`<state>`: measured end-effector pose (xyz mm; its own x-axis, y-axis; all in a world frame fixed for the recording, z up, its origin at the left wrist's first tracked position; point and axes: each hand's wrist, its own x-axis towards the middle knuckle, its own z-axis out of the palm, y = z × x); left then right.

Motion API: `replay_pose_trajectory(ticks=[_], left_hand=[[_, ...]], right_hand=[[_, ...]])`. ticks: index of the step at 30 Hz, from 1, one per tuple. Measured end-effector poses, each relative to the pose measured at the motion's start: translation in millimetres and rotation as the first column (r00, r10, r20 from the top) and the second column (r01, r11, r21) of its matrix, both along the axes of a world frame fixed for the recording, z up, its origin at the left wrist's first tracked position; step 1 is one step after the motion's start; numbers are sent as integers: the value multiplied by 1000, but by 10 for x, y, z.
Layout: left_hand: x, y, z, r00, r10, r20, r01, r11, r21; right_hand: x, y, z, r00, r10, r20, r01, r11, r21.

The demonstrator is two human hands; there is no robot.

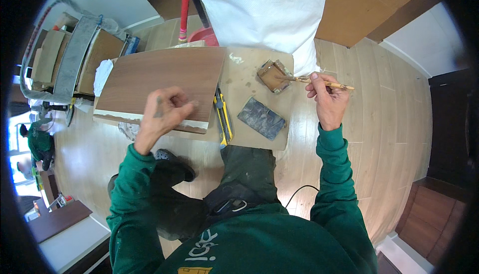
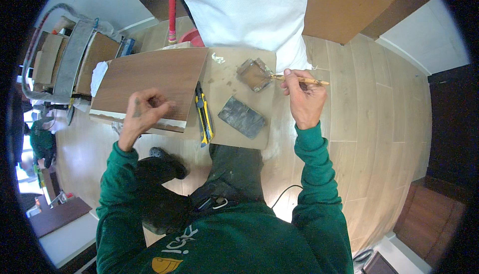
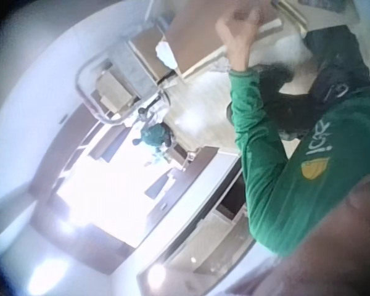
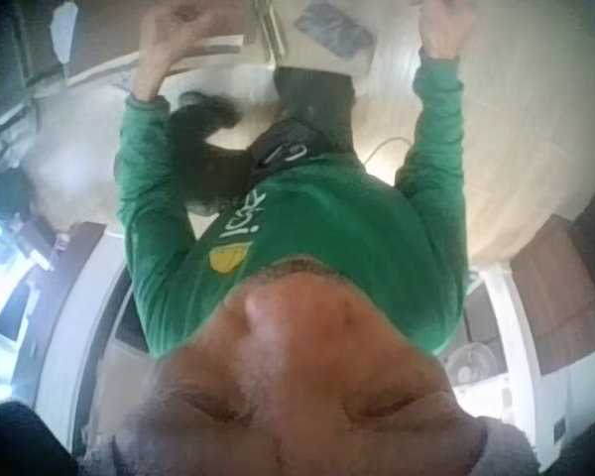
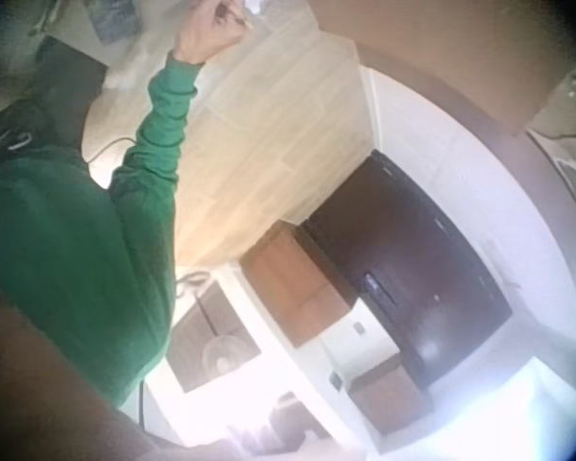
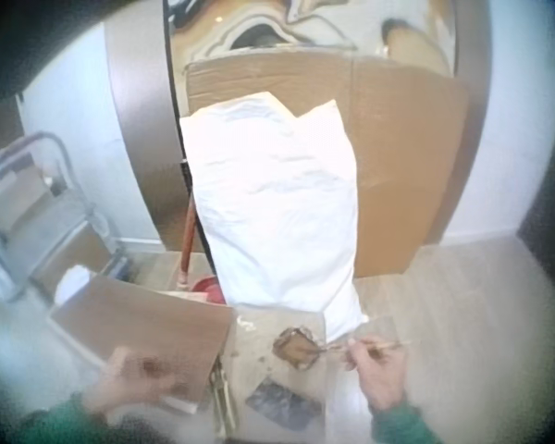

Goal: The person sits on the floor and sands a wooden panel with a sanding block, then uses a pencil to mark the edge. The person later moves to a bathroom area and handles a white strip and a utility knife.

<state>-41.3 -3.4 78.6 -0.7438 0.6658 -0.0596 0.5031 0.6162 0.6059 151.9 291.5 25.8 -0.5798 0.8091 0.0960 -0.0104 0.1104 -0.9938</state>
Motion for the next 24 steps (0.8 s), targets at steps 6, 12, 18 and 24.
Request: replay_pose_trajectory(ticks=[6,12,18,24], left_hand=[[-220,-500,52,977,209,-42,-203,972,119],[-294,-764,-59,941,335,-40,-321,926,196],[-263,-847,-48,937,347,-52,-336,930,153],[-268,-894,-71,944,322,-64,-310,938,153]], right_hand=[[-143,-9,-95,997,6,71,-9,999,49],[-278,-38,-156,985,4,174,-28,990,138],[-282,-65,-126,984,-44,174,17,988,153],[-188,-114,-42,988,-10,155,-11,991,134]])
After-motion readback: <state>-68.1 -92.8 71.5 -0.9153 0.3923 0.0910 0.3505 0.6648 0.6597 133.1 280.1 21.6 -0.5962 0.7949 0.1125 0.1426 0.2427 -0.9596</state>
